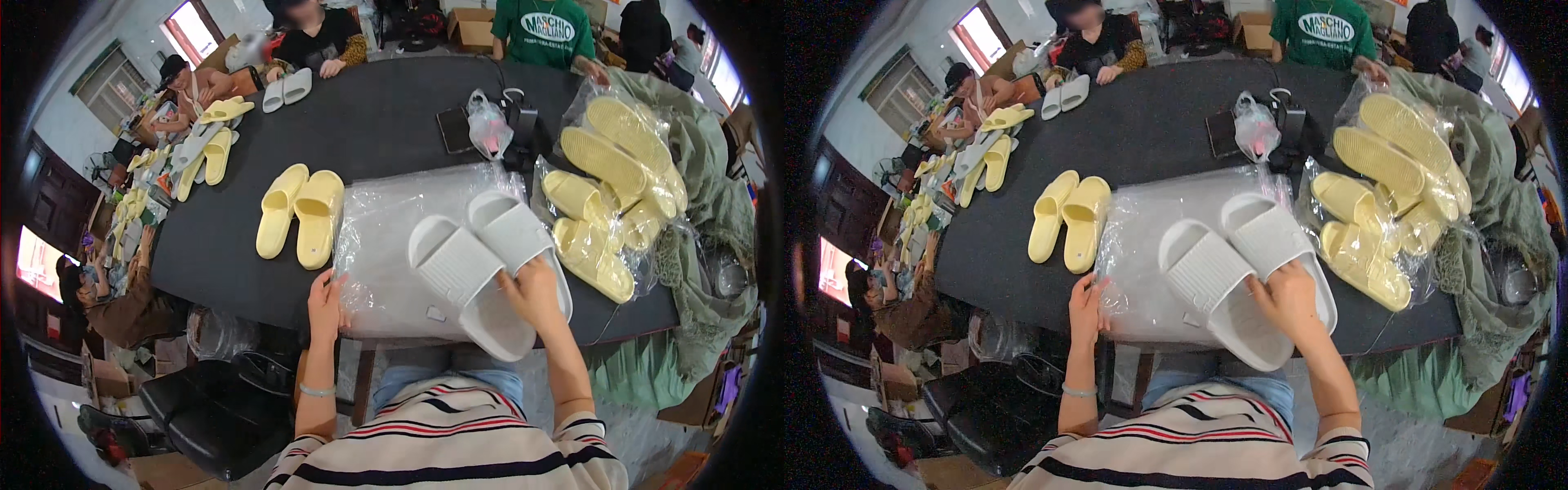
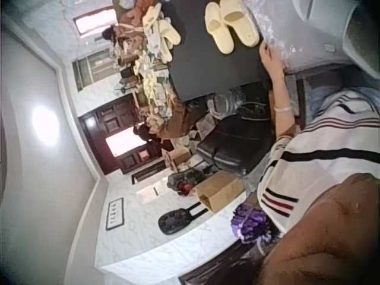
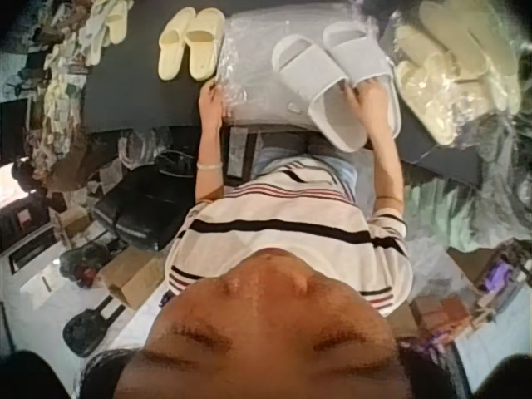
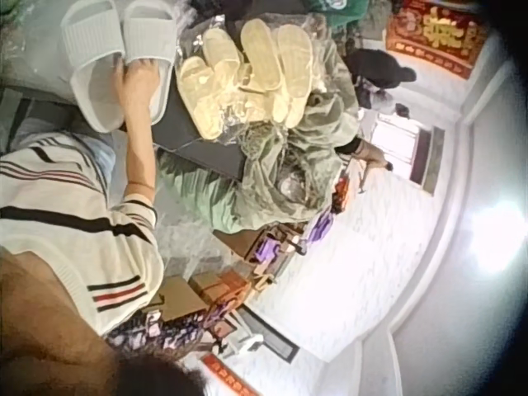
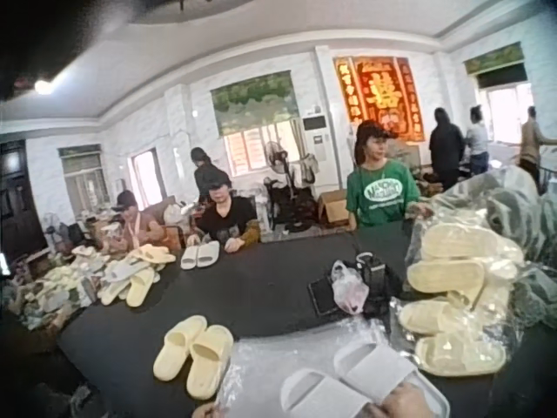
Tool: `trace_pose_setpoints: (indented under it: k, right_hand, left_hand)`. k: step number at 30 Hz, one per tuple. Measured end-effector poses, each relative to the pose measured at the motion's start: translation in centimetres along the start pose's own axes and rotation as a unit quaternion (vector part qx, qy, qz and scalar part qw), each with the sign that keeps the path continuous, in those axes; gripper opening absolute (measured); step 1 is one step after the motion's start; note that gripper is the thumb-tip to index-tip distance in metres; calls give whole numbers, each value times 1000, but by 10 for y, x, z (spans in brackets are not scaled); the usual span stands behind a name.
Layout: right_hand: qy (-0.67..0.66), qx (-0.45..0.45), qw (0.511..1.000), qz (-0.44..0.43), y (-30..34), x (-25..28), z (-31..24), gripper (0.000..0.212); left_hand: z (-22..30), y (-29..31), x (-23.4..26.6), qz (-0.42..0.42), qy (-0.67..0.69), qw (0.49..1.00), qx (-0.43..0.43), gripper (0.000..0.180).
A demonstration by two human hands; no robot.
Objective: The person places pairs of yellow and white plastic slippers into clear plastic bags on a table. They repeatedly pick up slippers, insert them into bags, and set the packaged pairs aside while other workers perform similar tasks nearby.
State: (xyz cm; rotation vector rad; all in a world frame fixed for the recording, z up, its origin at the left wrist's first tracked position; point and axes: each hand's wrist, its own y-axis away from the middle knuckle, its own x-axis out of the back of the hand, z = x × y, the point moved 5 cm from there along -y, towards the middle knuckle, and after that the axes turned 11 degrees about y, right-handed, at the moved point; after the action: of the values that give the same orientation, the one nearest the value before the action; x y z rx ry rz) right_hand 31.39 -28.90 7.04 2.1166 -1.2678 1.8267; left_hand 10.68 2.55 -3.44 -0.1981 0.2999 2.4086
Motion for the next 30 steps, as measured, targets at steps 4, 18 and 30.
trace_pose_setpoints:
  k: [4,18,30]
  right_hand:
    - [-119,0,992,41,-2,11,-2,26]
    - [63,-24,998,-14,12,-60,34,25]
    - [48,-34,998,0,16,-66,45,25]
  left_hand:
    - [2,9,-10,7,-5,999,-34,35]
    - [16,15,-1,-25,-173,983,-47,72]
    - [67,-45,-41,-28,-436,872,-219,61]
